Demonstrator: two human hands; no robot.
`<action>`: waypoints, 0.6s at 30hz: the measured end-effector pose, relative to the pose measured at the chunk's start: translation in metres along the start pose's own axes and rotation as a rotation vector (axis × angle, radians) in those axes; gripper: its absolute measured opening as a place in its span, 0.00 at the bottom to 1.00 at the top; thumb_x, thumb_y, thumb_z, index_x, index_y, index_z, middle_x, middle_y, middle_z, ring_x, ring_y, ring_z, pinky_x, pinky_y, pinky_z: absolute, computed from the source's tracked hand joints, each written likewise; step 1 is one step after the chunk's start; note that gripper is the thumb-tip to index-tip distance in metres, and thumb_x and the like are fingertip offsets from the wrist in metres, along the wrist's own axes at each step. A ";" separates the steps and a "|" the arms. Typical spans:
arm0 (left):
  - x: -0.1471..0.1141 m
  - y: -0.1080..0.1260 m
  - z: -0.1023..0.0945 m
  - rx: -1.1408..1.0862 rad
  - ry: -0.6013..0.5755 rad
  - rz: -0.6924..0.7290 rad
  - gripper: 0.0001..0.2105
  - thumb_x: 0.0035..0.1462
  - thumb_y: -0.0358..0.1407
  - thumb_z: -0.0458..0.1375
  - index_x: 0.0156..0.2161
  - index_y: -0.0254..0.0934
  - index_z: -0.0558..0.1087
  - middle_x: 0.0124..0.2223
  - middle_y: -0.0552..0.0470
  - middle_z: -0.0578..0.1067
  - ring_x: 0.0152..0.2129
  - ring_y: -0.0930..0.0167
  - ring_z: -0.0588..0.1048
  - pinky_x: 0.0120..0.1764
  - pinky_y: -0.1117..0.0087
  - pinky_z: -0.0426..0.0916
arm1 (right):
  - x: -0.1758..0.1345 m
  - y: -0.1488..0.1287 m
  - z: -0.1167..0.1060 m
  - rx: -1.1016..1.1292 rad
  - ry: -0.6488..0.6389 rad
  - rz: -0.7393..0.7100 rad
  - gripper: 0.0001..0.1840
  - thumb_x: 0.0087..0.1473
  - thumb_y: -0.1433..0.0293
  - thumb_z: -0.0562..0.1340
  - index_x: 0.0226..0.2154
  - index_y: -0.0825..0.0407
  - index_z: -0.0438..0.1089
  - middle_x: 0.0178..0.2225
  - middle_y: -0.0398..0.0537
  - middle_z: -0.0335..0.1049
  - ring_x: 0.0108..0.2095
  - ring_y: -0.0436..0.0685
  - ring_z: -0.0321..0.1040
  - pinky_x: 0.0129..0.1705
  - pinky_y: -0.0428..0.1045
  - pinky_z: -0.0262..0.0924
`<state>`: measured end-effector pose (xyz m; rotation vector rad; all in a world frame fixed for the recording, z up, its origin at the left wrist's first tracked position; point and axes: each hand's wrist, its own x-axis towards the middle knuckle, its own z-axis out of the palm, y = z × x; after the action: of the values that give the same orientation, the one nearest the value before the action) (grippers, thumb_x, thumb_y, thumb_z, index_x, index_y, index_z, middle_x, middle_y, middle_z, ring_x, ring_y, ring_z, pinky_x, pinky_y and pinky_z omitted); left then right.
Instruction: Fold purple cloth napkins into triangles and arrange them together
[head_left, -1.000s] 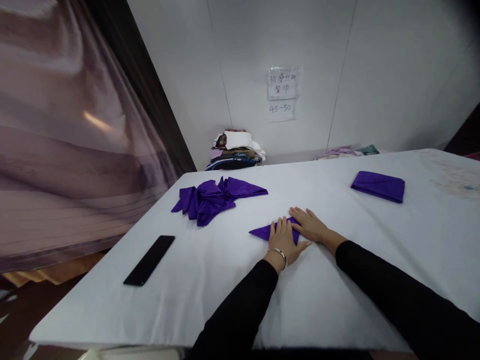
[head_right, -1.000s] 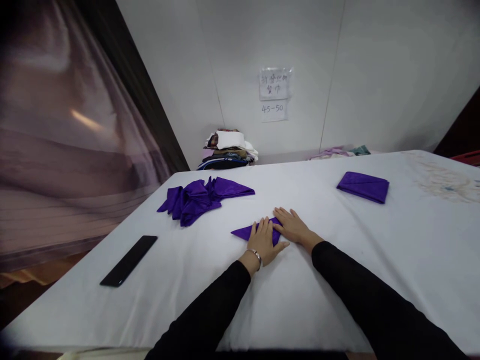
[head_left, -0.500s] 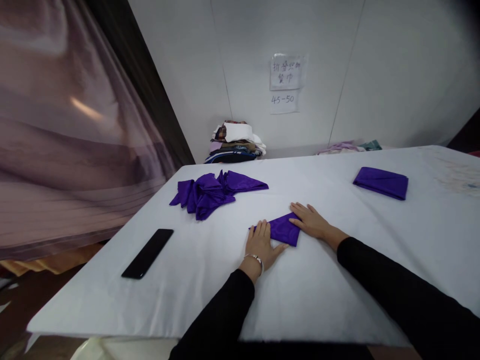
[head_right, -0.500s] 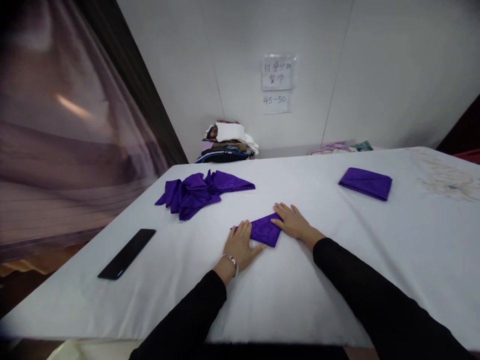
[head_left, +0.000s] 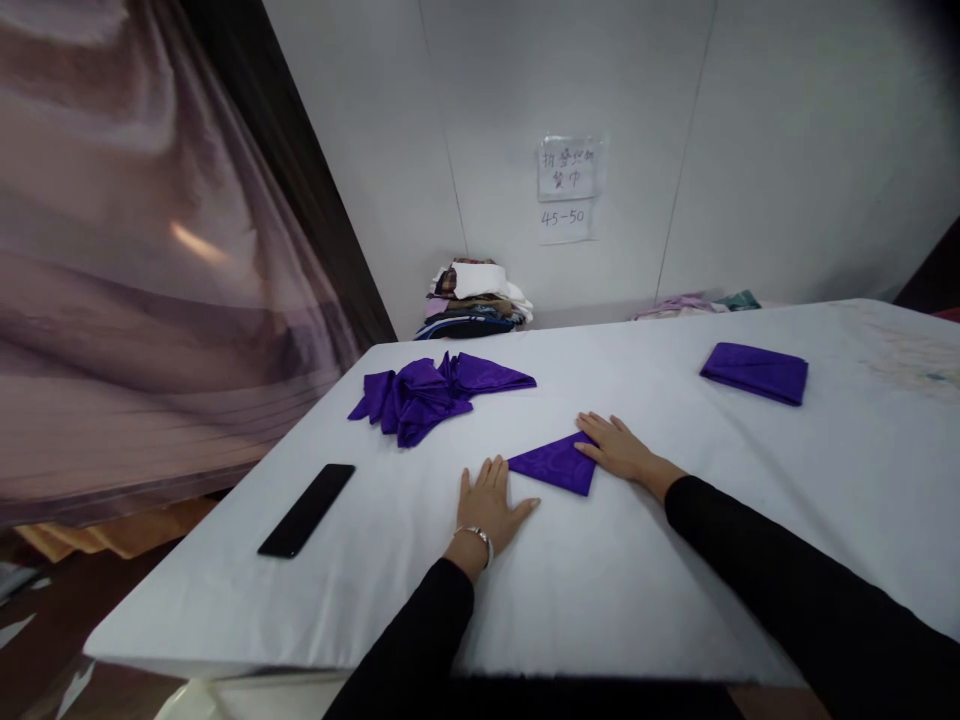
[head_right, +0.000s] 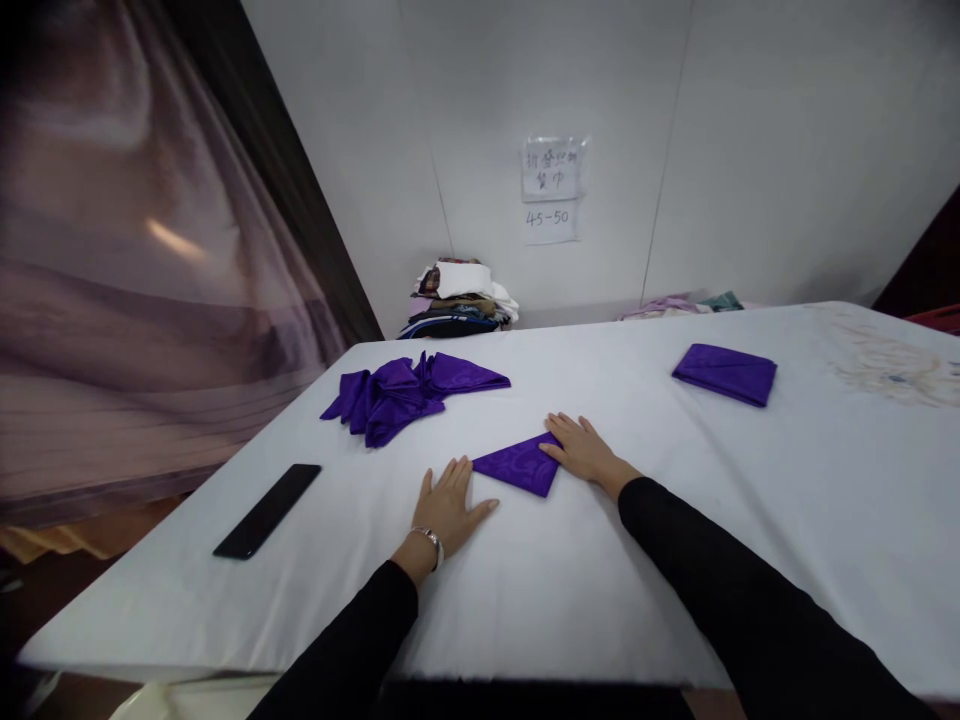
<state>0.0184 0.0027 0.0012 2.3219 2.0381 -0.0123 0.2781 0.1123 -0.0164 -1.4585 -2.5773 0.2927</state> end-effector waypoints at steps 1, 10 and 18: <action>-0.001 -0.002 -0.001 0.004 -0.003 -0.013 0.39 0.52 0.59 0.32 0.62 0.33 0.47 0.64 0.48 0.49 0.61 0.62 0.43 0.59 0.51 0.36 | 0.000 0.000 0.000 -0.002 0.003 0.000 0.36 0.56 0.47 0.39 0.60 0.49 0.46 0.62 0.49 0.42 0.61 0.60 0.37 0.59 0.61 0.34; 0.019 0.057 -0.011 -0.064 0.129 0.089 0.42 0.51 0.61 0.32 0.61 0.31 0.47 0.64 0.43 0.46 0.61 0.61 0.40 0.59 0.52 0.33 | 0.001 0.003 0.005 -0.038 0.026 -0.012 0.35 0.56 0.49 0.39 0.60 0.50 0.47 0.62 0.51 0.43 0.61 0.61 0.37 0.59 0.62 0.35; 0.048 0.081 0.004 -0.167 -0.002 0.240 0.40 0.52 0.60 0.32 0.61 0.31 0.47 0.64 0.45 0.49 0.61 0.64 0.43 0.59 0.55 0.37 | 0.000 0.004 0.004 -0.026 0.024 -0.020 0.36 0.56 0.48 0.39 0.60 0.50 0.47 0.62 0.50 0.43 0.61 0.60 0.37 0.59 0.62 0.35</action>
<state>0.1046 0.0396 -0.0021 2.4389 1.6740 0.1587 0.2798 0.1142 -0.0214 -1.4348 -2.5847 0.2382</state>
